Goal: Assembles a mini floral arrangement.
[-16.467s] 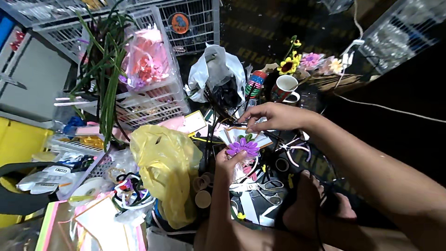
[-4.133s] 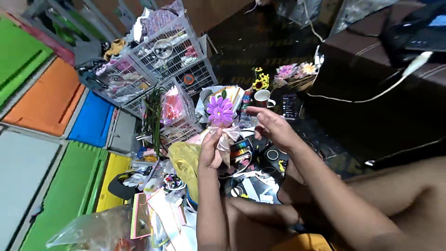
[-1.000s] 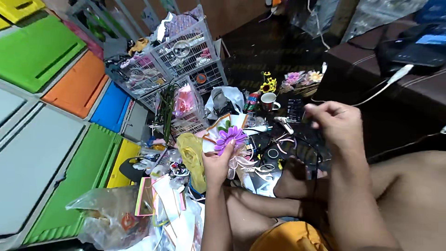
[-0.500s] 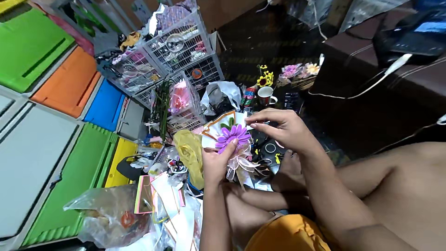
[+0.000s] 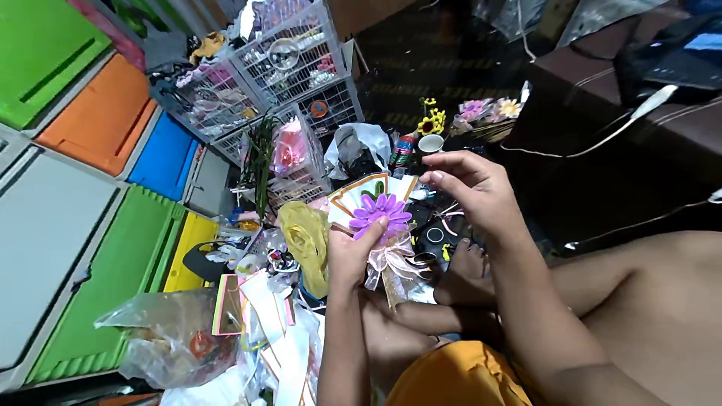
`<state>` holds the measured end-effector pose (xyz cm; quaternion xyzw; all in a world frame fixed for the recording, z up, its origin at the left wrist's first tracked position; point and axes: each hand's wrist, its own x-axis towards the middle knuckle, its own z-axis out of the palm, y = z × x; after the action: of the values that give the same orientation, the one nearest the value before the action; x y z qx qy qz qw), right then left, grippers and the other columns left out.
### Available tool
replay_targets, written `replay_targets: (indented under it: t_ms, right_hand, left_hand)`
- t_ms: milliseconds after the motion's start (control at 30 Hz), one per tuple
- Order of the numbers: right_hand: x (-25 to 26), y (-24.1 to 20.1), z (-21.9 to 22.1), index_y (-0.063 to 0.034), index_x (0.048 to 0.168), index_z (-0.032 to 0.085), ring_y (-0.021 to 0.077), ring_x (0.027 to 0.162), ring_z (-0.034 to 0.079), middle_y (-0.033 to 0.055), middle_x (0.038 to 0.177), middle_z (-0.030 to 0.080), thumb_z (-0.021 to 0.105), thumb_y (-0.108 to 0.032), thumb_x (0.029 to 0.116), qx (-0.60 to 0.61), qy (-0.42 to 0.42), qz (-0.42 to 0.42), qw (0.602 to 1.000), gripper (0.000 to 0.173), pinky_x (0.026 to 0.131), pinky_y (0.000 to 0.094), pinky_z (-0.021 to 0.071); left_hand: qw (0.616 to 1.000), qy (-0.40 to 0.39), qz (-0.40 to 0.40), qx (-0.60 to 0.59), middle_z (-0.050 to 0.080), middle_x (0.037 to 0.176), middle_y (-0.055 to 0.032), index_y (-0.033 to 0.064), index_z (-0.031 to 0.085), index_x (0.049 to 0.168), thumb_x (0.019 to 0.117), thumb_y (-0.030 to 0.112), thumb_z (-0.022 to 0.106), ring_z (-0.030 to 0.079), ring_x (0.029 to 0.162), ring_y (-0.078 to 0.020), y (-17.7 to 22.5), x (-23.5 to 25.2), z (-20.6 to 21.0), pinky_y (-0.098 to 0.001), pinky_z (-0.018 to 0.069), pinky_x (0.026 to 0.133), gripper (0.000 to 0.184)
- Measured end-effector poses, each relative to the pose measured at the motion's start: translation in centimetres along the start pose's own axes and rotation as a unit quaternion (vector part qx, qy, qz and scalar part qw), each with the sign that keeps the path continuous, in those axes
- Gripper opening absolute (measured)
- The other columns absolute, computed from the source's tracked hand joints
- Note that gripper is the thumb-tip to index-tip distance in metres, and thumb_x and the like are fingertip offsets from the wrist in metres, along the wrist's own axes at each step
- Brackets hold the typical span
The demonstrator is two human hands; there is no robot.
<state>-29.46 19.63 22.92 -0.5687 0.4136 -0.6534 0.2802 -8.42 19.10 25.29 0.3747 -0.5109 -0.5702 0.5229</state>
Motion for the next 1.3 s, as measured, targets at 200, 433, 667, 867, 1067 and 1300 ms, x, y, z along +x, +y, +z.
replay_targets:
  t_ms: [200, 433, 667, 867, 1067, 1300]
  right_hand:
    - [-1.1, -0.3, 2.3, -0.0121, 0.133, 0.059, 0.0025, 0.068, 0.063, -0.0042, 0.081, 0.068, 0.062, -0.012, 0.1, 0.107, 0.024, 0.119, 0.987, 0.033, 0.067, 0.018, 0.0544]
    - [-1.3, -0.1, 2.6, -0.011, 0.135, 0.057, 0.0038, 0.07, 0.064, -0.0024, 0.083, 0.068, 0.067, -0.001, 0.0938, 0.112, 0.004, 0.117, 0.987, 0.044, 0.069, 0.0186, 0.056]
    - [-1.4, 0.1, 1.5, -0.0103, 0.14, 0.054, 0.0065, 0.081, 0.068, -0.0003, 0.097, 0.072, 0.067, 0.003, 0.0927, 0.106, -0.037, 0.104, 0.988, 0.051, 0.075, 0.0207, 0.0578]
    - [-1.8, 0.1, 1.3, -0.0104, 0.128, 0.062, 0.0033, 0.076, 0.068, -0.0029, 0.092, 0.072, 0.064, -0.011, 0.0997, -0.013, 0.074, 0.063, 0.995, 0.029, 0.07, 0.0188, 0.0578]
    - [-1.7, 1.1, 1.4, -0.0055, 0.11, 0.075, 0.0069, 0.1, 0.064, 0.005, 0.109, 0.068, 0.068, -0.015, 0.0965, -0.117, 0.009, -0.087, 0.989, 0.018, 0.088, 0.0214, 0.0541]
    - [-0.9, 1.2, 1.4, -0.0131, 0.1, 0.08, 0.0202, 0.103, 0.056, 0.0094, 0.109, 0.059, 0.072, -0.015, 0.0926, -0.207, -0.053, -0.102, 0.972, 0.011, 0.09, 0.036, 0.0483]
  left_hand:
    - [0.999, -0.007, 0.008, 0.032, 0.074, 0.088, -0.0074, 0.0021, 0.065, 0.111, 0.0843, -0.006, 0.073, 0.072, 0.075, -0.0133, -0.4, 0.1, 0.3, -0.0298, 0.0627, 0.071, 0.029]
    - [0.998, 0.01, 0.009, 0.061, 0.074, 0.089, -0.0059, 0.0032, 0.064, 0.112, 0.0848, -0.007, 0.074, 0.072, 0.076, -0.0126, -0.5, 0.3, 0.4, -0.0294, 0.0627, 0.072, 0.03]
    - [0.999, 0.009, 0.02, 0.043, 0.074, 0.091, -0.0065, 0.0029, 0.064, 0.113, 0.0852, -0.006, 0.074, 0.073, 0.077, -0.0134, -0.5, 0.4, 0.1, -0.0301, 0.0629, 0.072, 0.031]
    - [0.999, 0.015, 0.017, 0.043, 0.074, 0.091, -0.0068, 0.0026, 0.064, 0.113, 0.0851, -0.006, 0.074, 0.072, 0.077, -0.0131, -0.4, 0.4, 0.0, -0.0301, 0.0627, 0.072, 0.031]
    - [0.998, 0.014, 0.015, 0.059, 0.074, 0.088, -0.0064, 0.0023, 0.065, 0.11, 0.0846, -0.006, 0.074, 0.072, 0.076, -0.0127, -0.4, 0.4, 0.0, -0.0298, 0.0627, 0.071, 0.028]
    - [0.994, -0.017, -0.004, 0.106, 0.074, 0.088, -0.0068, 0.0012, 0.065, 0.111, 0.0835, -0.005, 0.076, 0.072, 0.074, -0.0133, -0.2, 0.3, -0.7, -0.0304, 0.0629, 0.071, 0.03]
